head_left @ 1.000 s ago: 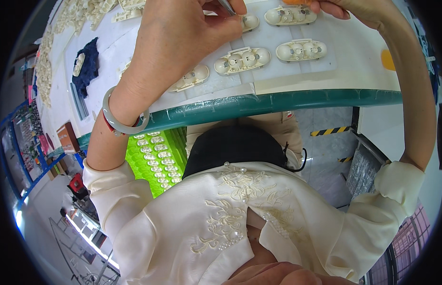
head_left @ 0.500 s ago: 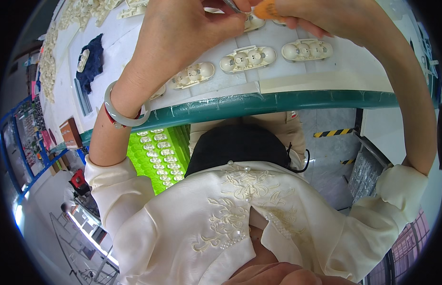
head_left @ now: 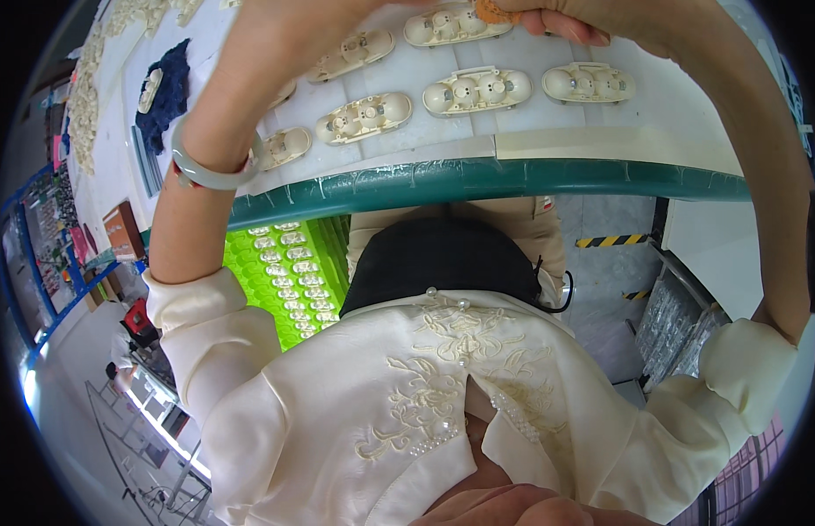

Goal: Assembling small plastic components by inserting metal pins and applying adhesive from a dispenser.

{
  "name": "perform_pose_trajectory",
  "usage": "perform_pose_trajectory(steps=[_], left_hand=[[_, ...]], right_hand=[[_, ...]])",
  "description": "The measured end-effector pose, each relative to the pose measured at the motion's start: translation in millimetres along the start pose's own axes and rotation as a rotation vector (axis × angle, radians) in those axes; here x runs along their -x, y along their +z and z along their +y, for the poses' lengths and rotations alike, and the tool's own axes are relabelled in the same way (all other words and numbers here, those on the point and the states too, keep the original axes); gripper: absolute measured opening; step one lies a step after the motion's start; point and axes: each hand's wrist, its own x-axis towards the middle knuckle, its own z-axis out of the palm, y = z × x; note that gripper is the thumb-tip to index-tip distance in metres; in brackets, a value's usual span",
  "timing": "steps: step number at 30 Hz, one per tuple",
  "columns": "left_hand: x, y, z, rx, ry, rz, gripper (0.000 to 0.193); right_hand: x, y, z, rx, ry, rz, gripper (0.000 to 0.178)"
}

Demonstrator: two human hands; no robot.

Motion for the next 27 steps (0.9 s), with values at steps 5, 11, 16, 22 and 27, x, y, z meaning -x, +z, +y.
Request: perform_pose_trajectory(steps=[5,11,16,22,27], left_hand=[[-0.2,-27.3,13.5,-0.037,0.054,0.162,0.011],[-2.4,-25.3,19.0,-0.125,-0.072,0.143,0.016],[-16.6,-20.3,1.7,0.008,-0.081,-0.107,0.012],[-33.2,-35.3,-25.6,-0.108,0.129,-0.188,0.022],[-32.5,-21.1,-9.1,0.041,-0.178,-0.128,0.011]], right_hand=[[-0.5,3.9,-28.3,0.347,0.001,0.047,0.012],[-3.3,-6.3,-26.8,0.388,-0.024,-0.012,0.013],[-18.7,-7.3,-12.1,0.304,-0.062,-0.067,0.015],[-15.4,-11.2,-5.7,0.075,0.015,-0.119,0.017],[-1.0,-21.3,-9.8,0.052,0.038,-0.137,0.015]])
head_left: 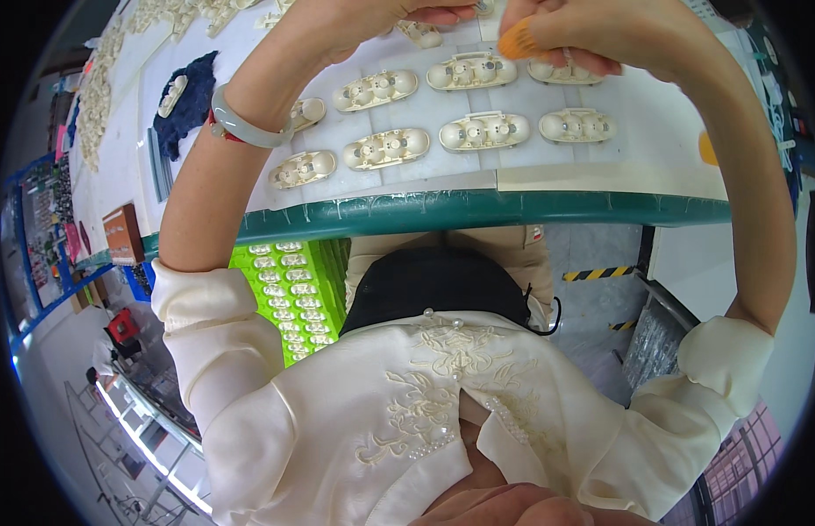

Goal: Assembling small plastic components by inserting metal pins and applying adhesive from a dispenser.

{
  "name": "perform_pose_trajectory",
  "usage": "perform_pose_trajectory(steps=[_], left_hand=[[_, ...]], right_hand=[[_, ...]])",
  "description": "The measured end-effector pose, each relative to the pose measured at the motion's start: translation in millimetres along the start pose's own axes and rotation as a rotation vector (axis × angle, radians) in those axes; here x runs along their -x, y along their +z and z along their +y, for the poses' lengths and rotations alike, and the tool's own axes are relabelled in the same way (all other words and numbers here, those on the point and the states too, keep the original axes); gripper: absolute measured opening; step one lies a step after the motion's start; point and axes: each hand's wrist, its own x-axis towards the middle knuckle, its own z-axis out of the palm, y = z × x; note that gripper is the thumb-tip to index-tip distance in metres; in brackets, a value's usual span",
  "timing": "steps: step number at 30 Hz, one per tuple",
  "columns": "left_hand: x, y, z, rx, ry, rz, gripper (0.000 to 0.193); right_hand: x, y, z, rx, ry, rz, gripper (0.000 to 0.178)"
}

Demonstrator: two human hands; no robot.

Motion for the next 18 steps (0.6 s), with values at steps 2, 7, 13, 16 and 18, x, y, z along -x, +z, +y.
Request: perform_pose_trajectory(steps=[2,7,13,16,18], left_hand=[[0.2,6.5,2.1,0.024,0.035,-0.029,0.010],[-1.1,12.3,-0.6,0.032,0.024,-0.171,0.009],[-10.1,29.0,4.7,0.029,0.034,-0.265,0.010],[-13.8,29.6,1.6,-0.017,0.088,-0.323,0.011],[-16.0,30.8,0.7,-0.007,0.097,-0.354,0.012]], right_hand=[[17.1,-6.6,8.2,-0.026,-0.014,0.185,0.016],[7.3,9.4,95.7,0.192,-0.718,0.626,0.016],[18.9,45.8,108.9,0.186,-0.621,0.785,0.018],[14.3,51.2,111.6,0.191,-0.660,0.816,0.020],[11.4,52.5,113.9,0.191,-0.667,0.816,0.020]])
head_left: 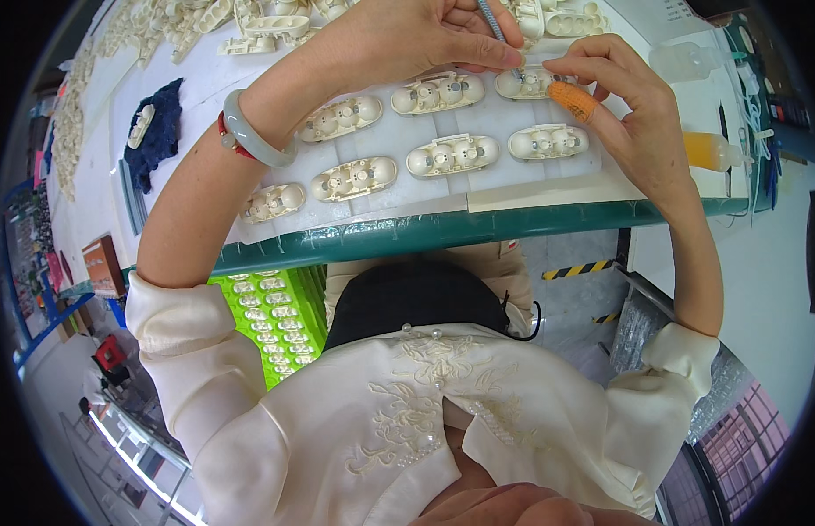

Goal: Assembling small plastic components by inserting metal pins and applying adhesive from a dispenser.

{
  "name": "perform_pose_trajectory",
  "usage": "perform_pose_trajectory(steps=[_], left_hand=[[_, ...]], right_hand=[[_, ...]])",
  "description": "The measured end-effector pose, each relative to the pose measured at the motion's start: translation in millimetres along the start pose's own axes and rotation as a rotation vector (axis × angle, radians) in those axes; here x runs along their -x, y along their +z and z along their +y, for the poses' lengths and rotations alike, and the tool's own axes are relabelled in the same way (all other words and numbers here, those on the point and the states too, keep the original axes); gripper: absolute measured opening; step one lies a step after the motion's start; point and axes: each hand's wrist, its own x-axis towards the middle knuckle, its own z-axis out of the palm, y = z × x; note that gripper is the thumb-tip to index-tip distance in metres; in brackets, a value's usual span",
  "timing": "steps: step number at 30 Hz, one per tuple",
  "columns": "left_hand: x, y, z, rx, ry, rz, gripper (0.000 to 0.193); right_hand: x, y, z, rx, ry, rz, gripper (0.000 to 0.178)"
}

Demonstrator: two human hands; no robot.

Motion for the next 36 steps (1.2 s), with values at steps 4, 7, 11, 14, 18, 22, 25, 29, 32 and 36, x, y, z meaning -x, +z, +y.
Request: perform_pose_trajectory(steps=[4,7,11,14,18,22,25,29,32,36], left_hand=[[-0.1,1.3,0.3,-0.014,0.032,0.008,0.013],[-0.1,2.0,3.3,-0.074,0.036,0.011,0.014],[0.7,7.4,2.8,-0.154,0.069,0.084,0.013],[0.2,9.0,0.8,-0.144,0.121,0.104,0.013],[-0.3,11.2,7.1,-0.134,0.071,0.118,0.013],[2.1,10.7,7.1,-0.144,0.045,0.139,0.013],[2.5,13.9,8.3,-0.165,0.014,0.175,0.014],[1.7,14.4,5.9,-0.119,0.020,0.204,0.015],[1.2,14.2,6.8,-0.161,-0.048,0.218,0.016],[1.4,14.5,3.8,-0.001,-0.070,0.229,0.017]], right_hand=[[3.1,4.0,5.2,-0.074,0.003,0.008,0.021],[2.8,4.8,5.9,-0.070,0.001,-0.003,0.022],[1.7,2.4,7.8,-0.052,0.036,-0.075,0.022],[1.6,0.5,7.4,-0.049,0.044,-0.072,0.020],[-1.8,-4.2,1.6,-0.049,0.040,-0.085,0.023],[-18.1,-13.3,-27.6,-0.131,0.270,-0.119,0.017],[-18.6,-14.2,-27.9,-0.136,0.254,-0.132,0.017],[-22.9,-18.2,-27.7,-0.088,0.221,-0.187,0.016],[-23.8,-18.6,-26.7,-0.105,0.227,-0.193,0.016],[-26.7,-20.5,-30.2,-0.082,0.262,-0.227,0.016]])
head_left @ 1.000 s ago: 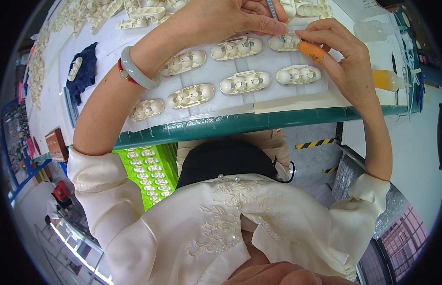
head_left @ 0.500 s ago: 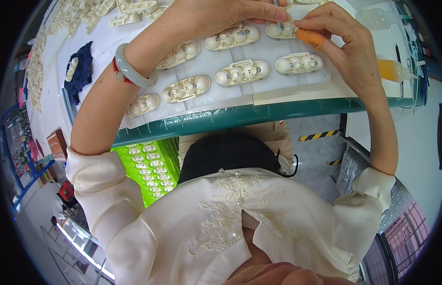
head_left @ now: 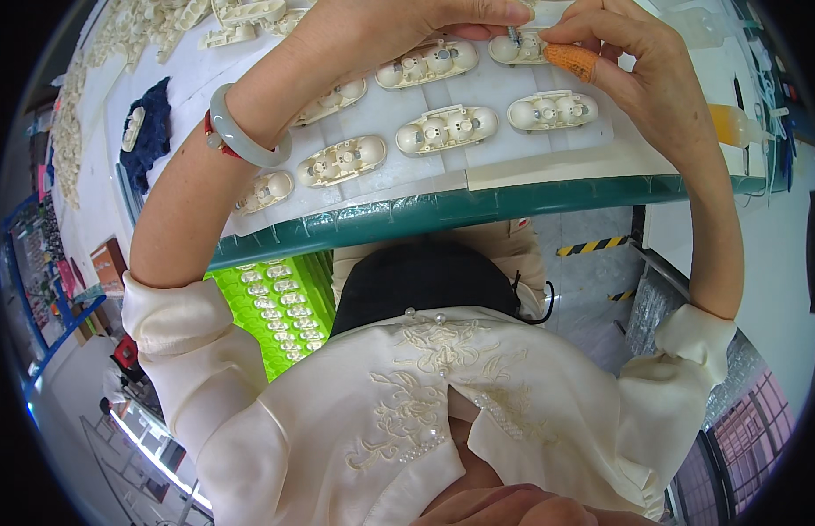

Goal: Assembling small plastic components by inserting metal pins and applying adhesive from a dispenser.

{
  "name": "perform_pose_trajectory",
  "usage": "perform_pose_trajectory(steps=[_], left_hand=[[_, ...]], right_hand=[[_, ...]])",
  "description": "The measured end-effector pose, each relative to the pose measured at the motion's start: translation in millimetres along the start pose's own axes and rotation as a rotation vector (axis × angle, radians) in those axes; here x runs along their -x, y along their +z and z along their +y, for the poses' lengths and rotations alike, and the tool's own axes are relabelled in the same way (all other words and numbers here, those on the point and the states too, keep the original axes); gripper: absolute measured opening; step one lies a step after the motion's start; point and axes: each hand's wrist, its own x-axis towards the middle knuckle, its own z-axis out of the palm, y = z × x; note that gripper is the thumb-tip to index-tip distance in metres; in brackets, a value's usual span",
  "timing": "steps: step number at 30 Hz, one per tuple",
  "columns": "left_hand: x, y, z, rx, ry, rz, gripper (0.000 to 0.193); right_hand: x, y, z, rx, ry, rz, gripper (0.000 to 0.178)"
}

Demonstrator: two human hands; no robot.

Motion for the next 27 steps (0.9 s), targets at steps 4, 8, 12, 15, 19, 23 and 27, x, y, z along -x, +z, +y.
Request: perform_pose_trajectory(steps=[4,8,12,15,19,23,27], left_hand=[[1.2,7.8,8.0,0.145,-0.034,0.065,0.019],[-0.8,6.0,13.7,-0.170,0.047,0.035,0.022],[5.9,6.3,13.7,-0.334,0.055,0.075,0.022],[1.2,14.6,16.0,-0.367,0.169,0.024,0.020],[7.7,10.7,11.8,-0.308,0.244,0.022,0.016],[9.1,16.5,10.6,-0.350,0.373,0.025,0.014],[7.3,17.7,12.1,-0.527,0.525,0.044,0.015]], right_hand=[[-1.1,1.2,0.4,-0.019,0.012,-0.006,0.015],[1.6,-2.8,-2.8,0.007,0.033,-0.012,0.015],[-5.7,2.4,-2.0,-0.022,0.045,-0.031,0.015],[4.5,-5.5,-0.9,0.008,0.045,-0.008,0.015],[-4.6,0.6,3.9,-0.113,0.086,-0.052,0.012],[-8.0,10.2,22.4,-0.491,0.251,-0.085,0.006],[-12.8,8.9,26.1,-0.582,0.345,-0.130,0.006]])
